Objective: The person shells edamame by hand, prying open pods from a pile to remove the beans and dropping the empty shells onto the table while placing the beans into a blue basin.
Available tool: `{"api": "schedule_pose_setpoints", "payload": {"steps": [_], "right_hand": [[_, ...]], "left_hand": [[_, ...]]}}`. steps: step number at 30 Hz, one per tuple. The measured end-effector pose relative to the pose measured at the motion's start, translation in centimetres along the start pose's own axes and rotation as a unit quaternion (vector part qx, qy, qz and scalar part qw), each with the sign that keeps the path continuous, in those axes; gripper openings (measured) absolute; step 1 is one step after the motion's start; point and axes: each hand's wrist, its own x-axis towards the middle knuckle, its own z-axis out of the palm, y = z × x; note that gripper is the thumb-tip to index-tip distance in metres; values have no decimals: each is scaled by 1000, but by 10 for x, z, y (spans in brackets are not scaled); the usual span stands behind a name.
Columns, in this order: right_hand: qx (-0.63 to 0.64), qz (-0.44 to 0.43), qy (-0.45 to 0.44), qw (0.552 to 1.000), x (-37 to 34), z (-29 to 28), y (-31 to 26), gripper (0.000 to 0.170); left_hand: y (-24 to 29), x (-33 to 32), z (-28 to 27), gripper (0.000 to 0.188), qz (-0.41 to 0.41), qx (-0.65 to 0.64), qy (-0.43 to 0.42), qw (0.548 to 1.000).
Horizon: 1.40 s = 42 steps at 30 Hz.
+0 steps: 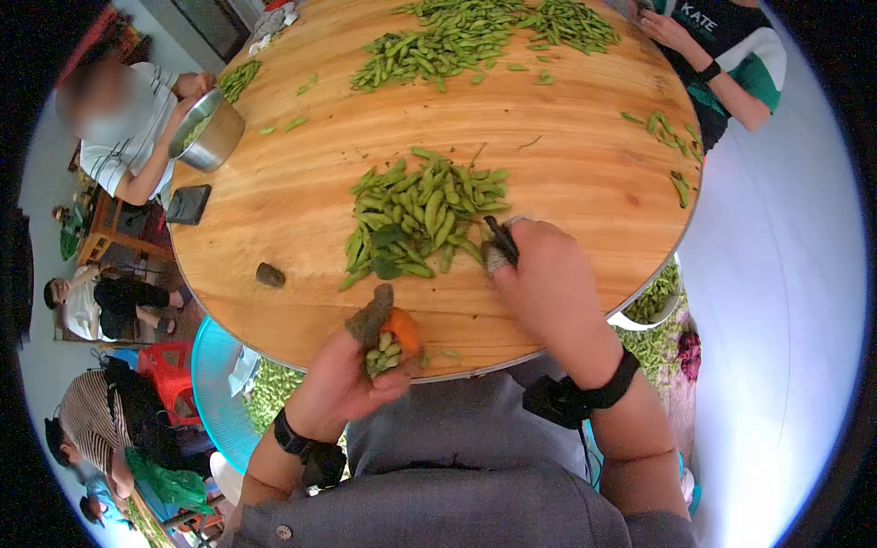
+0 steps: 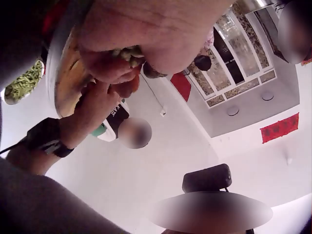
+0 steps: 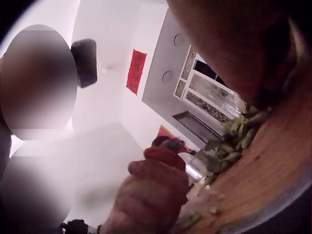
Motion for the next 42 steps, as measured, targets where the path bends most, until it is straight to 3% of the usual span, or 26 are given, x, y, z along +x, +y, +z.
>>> {"api": "schedule_pose_setpoints", "payload": {"steps": [2,5,7,8,10,11,12,13,16,17,18,21,23,25,32,34,35,37,38,39,41,42], "right_hand": [[15,-13,-6,1000,-2,-6,-2,17],[76,50,-6,996,-12,-19,-8,18],[187,14,-85,979,-23,-27,-12,20],[180,-5,-142,973,-25,-35,-17,21],[224,-46,-173,958,-27,-38,-15,19],[267,-90,-203,938,-28,-40,-14,18],[271,-75,-224,933,-27,-44,-15,19],[272,-74,-221,933,-28,-44,-14,19],[317,-64,-193,926,-31,-34,-10,18],[291,-64,-149,943,-34,-27,-9,19],[265,-64,-105,956,-36,-22,-9,20],[301,-114,-86,943,-42,-16,-13,30],[311,-105,-125,936,-46,-18,-13,34],[319,-94,-163,929,-47,-20,-13,39],[376,-19,-224,899,-48,-24,-17,43],[373,-19,-233,898,-49,-23,-17,45],[377,-14,-227,898,-51,-19,-16,46],[372,-24,-214,903,-48,-21,-18,47],[417,-12,-226,880,-47,-22,-22,44],[463,4,-239,854,-47,-23,-23,42],[446,0,-242,861,-47,-23,-21,42],[434,19,-253,864,-47,-25,-21,43]], "left_hand": [[2,2,1,45,-17,6,33,999],[1,9,-1,52,-26,26,19,999],[-2,14,1,52,-33,39,37,998],[-1,16,3,52,-36,39,38,998],[0,18,9,43,-77,111,74,988],[-2,18,10,43,-79,113,73,988],[-6,17,10,36,-68,144,29,987],[-8,16,10,30,-57,175,-15,983],[-6,11,15,20,-66,160,4,985],[-7,11,15,20,-67,163,5,984],[-7,11,15,17,-29,157,10,987],[-6,9,18,15,44,184,35,981],[-9,8,15,17,76,216,54,972],[-16,12,6,25,166,356,60,917],[-21,13,1,30,229,463,69,853],[-20,16,-3,20,376,638,76,668],[-18,15,0,20,391,636,76,661],[-16,9,6,24,379,706,84,592],[-22,13,-4,23,370,693,65,616],[-20,12,-1,23,381,691,65,611],[-17,7,7,33,365,664,67,650],[-18,8,7,33,371,662,68,647]]}}
